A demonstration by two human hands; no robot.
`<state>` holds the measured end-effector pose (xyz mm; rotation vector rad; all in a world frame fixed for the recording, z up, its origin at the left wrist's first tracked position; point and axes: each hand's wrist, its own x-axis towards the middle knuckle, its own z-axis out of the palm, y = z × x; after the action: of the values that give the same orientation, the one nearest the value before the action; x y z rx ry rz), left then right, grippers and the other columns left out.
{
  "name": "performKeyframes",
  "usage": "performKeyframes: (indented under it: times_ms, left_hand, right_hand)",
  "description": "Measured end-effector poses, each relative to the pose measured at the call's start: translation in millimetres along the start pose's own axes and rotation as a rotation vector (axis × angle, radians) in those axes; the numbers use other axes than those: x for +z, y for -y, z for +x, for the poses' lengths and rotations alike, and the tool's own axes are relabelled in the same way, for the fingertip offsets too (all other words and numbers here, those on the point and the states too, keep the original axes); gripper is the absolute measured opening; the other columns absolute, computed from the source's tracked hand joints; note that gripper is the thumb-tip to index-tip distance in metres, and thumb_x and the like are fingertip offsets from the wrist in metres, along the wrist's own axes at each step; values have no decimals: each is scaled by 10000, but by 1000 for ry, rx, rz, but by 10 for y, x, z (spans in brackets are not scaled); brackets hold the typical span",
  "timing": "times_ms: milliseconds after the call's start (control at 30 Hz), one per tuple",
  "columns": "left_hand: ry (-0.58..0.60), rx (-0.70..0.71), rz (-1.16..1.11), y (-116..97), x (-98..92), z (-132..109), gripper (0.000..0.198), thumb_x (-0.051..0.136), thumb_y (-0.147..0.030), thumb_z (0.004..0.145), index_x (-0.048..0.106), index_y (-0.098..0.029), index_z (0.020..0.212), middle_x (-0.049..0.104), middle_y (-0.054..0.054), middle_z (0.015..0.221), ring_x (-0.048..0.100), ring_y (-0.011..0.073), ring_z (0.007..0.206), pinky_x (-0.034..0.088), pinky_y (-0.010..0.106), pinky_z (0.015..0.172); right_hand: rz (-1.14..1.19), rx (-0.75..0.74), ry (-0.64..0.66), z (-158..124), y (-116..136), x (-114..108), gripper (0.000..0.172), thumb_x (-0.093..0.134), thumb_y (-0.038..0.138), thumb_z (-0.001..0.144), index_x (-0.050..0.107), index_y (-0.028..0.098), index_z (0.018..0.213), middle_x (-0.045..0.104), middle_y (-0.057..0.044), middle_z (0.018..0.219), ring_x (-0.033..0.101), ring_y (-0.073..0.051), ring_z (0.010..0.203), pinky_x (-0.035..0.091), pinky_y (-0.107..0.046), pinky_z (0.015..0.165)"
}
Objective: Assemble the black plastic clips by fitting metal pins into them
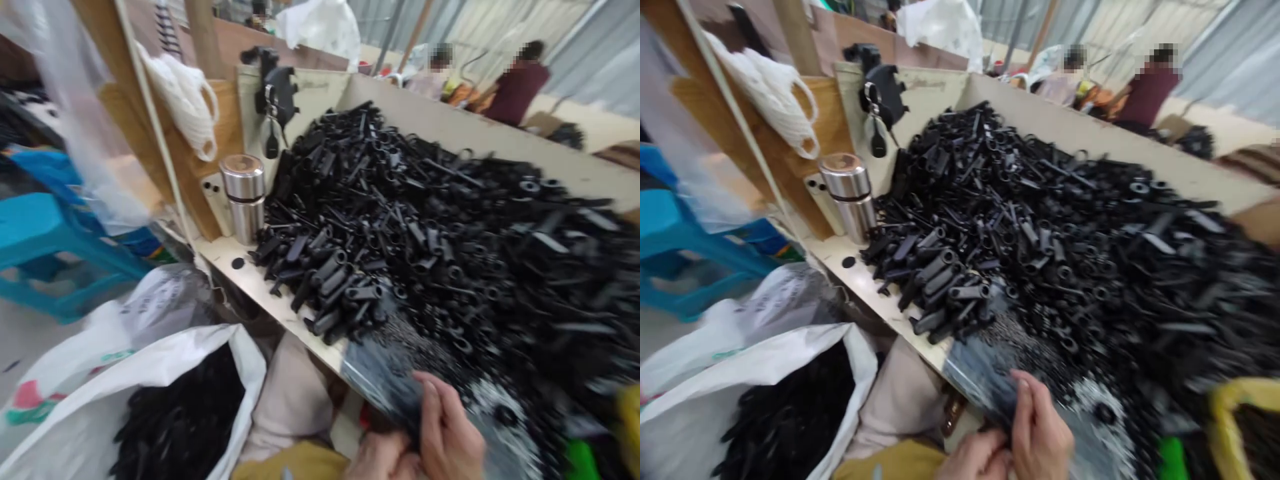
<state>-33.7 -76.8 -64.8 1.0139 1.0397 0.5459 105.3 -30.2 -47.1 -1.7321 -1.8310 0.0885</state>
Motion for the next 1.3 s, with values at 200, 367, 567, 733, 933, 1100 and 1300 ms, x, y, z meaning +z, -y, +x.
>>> performKeyframes:
  times_ms: [200, 367, 567, 733, 933, 1100, 1300]
  left_hand:
    - [-25, -14, 59, 30, 94, 117, 331, 409, -320, 1053, 691, -164, 1133, 751, 139, 1156, 661, 276, 1162, 493, 455, 1050]
    - [-62, 11, 36, 111, 153, 85, 363, 402, -398, 1033, 671, -218, 1197, 748, 104, 1207, 647, 251, 1184, 503, 362, 1040]
    - [-63, 57, 85, 152, 150, 123, 338, 407, -364, 1029, 700, -227, 1128, 773, 80, 994, 692, 237, 980, 557, 340, 908]
    - [-46, 167, 243, 82, -12, 75, 307, 441, -320, 1007, 720, -228, 1094, 777, 98, 1006, 708, 276, 981, 561, 380, 876]
    - [-257, 816, 828, -124, -276, 5, 385, 479, -224, 1053, 593, -215, 1421, 723, 67, 940, 673, 235, 837, 527, 355, 781]
    - [-459, 1097, 1157, -292, -281, 144, 393, 560, -121, 1019, 600, -186, 1405, 726, 63, 953, 640, 231, 835, 441, 381, 794]
    - [-432, 1073, 1136, -395, -153, 321, 286, 594, -175, 1008, 707, -223, 1265, 744, 71, 1066, 633, 259, 982, 388, 415, 881]
  right_hand:
    - [-75, 2, 81, 170, 141, 33, 565, 256, 501, 1125, 724, 185, 1112, 787, -53, 783, 722, -189, 581, 473, -265, 564]
    - [-80, 12, 152, 156, 141, 36, 501, 291, 421, 1117, 732, 185, 1158, 763, -50, 743, 705, -194, 600, 430, -264, 574]
    - [7, 83, 189, 178, 148, 53, 418, 353, 362, 1096, 726, 187, 1172, 734, -36, 731, 667, -175, 593, 448, -263, 610]
    - [131, 138, 107, 182, 185, -91, 353, 424, 397, 1082, 709, 189, 1081, 724, -21, 773, 646, -156, 591, 500, -241, 585]
    - [366, 357, 4, 42, 86, -649, 410, 556, 546, 1000, 745, 186, 956, 680, -18, 706, 622, -179, 612, 506, -249, 546]
    - [499, 350, 234, -115, -87, -754, 464, 536, 567, 1008, 758, 163, 947, 764, -57, 790, 707, -209, 698, 568, -277, 622]
    - [348, 298, 131, -135, -252, -664, 311, 552, 420, 1004, 768, 208, 934, 789, -45, 828, 703, -208, 702, 525, -289, 636]
